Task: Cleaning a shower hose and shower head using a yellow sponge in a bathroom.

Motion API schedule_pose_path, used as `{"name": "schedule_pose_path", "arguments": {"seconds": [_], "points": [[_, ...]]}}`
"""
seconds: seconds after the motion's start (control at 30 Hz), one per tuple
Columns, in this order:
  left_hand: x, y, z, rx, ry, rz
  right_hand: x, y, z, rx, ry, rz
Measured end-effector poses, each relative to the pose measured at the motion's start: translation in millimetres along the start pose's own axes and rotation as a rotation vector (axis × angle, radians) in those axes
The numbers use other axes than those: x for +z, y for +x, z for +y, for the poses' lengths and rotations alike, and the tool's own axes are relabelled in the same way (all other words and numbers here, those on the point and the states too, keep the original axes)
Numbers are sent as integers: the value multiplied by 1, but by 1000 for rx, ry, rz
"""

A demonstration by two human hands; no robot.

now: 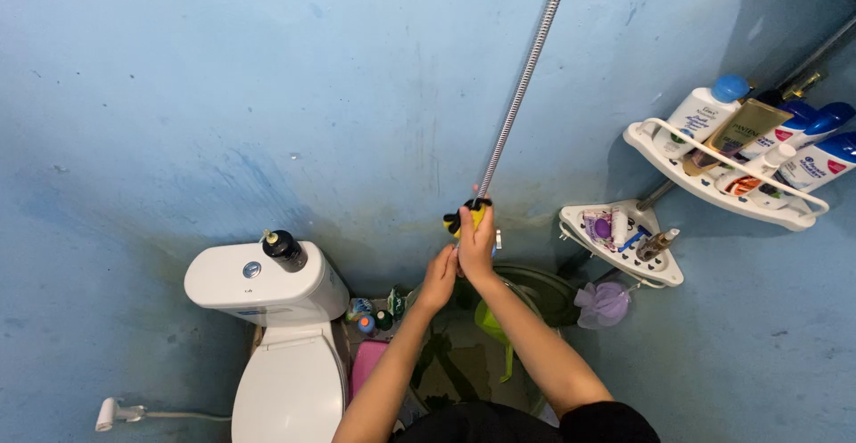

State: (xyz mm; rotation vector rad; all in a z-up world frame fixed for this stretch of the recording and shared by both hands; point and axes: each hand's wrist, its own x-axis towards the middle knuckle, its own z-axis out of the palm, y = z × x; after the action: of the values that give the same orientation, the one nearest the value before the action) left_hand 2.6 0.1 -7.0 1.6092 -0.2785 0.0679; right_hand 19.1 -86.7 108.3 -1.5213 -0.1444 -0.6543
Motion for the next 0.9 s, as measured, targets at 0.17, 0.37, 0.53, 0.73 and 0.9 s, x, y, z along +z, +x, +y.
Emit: {"name": "schedule_pose_path", "arguments": {"seconds": [0.17,0.37,0.53,0.73,0.9], "points": [[-4,-1,0,154,116,61,-6,-22,18,35,-226,-43],[-4,-2,7,173,116,33,-7,-9,17,89,-176,-58],[-5,-6,29,25,53,-3,-8,74,-44,12,124,-1],[-5,-9,29,33,20,-15,-14,165,-111,-361,-29,69],[-3,-11,30,59,10,12,-7,164,-116,-341,41,111]]}}
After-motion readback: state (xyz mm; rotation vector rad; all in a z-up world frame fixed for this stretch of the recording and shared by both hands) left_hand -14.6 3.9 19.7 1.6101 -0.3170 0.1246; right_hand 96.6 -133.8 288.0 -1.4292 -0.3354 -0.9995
